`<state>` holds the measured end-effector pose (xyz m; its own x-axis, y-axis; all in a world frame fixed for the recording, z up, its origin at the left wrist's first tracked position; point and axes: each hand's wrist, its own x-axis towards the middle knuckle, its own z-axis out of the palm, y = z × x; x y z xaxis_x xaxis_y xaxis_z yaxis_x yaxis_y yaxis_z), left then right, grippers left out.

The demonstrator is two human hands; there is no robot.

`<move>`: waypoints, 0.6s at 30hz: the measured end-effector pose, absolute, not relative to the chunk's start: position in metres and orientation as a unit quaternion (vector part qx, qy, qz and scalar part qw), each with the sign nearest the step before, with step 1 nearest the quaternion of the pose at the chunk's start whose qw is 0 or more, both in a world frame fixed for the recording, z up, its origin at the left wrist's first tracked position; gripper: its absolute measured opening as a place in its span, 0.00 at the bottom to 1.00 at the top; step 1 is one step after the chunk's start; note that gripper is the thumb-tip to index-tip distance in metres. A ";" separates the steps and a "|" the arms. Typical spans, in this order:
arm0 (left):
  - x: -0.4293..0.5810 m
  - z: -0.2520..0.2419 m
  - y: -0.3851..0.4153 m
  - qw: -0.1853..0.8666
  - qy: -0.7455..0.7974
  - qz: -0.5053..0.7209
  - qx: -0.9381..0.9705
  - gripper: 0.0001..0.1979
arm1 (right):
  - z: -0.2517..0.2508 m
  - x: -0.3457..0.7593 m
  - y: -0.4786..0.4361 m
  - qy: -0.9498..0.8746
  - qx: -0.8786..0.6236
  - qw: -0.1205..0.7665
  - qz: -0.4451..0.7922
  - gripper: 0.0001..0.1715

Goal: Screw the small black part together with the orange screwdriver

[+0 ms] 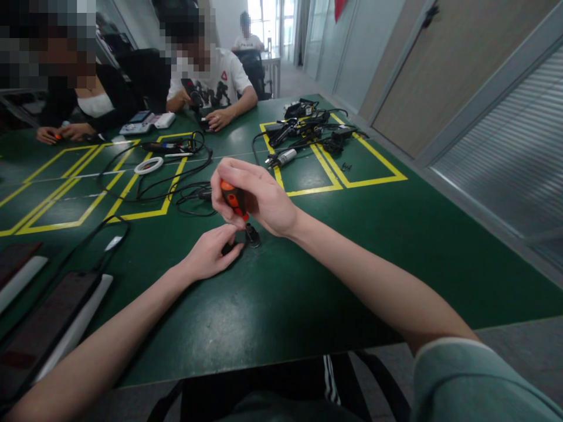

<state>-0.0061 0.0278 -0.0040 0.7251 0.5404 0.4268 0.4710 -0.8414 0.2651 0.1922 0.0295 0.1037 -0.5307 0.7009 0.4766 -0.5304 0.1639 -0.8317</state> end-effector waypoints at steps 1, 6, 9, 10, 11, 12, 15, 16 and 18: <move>-0.006 -0.004 0.028 0.070 0.273 0.251 0.926 0.28 | 0.104 0.192 0.030 -0.592 -0.071 0.480 0.644 0.23; -0.006 -0.006 0.029 0.076 0.273 0.252 0.925 0.30 | 0.105 0.193 0.029 -0.567 -0.107 0.482 0.659 0.27; -0.006 -0.005 0.028 0.088 0.274 0.257 0.923 0.26 | 0.104 0.193 0.028 -0.561 -0.111 0.500 0.651 0.22; -0.006 -0.005 0.028 0.091 0.273 0.259 0.922 0.24 | 0.103 0.193 0.028 -0.559 -0.109 0.507 0.647 0.19; -0.006 -0.005 0.028 0.094 0.272 0.262 0.921 0.22 | 0.103 0.192 0.029 -0.558 -0.106 0.512 0.645 0.18; -0.006 -0.004 0.028 0.096 0.271 0.264 0.921 0.21 | 0.103 0.192 0.029 -0.557 -0.105 0.515 0.643 0.19; -0.006 -0.003 0.029 0.098 0.272 0.263 0.920 0.20 | 0.103 0.189 0.031 -0.554 -0.115 0.516 0.643 0.25; -0.005 -0.003 0.029 0.098 0.275 0.263 0.920 0.19 | 0.103 0.189 0.031 -0.553 -0.123 0.513 0.645 0.27; -0.005 -0.003 0.030 0.099 0.280 0.260 0.919 0.19 | 0.104 0.189 0.031 -0.553 -0.133 0.500 0.653 0.30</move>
<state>-0.0053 0.0297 -0.0031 0.7078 0.5661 0.4226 0.4634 -0.8236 0.3271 0.1887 0.0312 0.1043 -0.4636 0.8009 0.3789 -0.5063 0.1115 -0.8551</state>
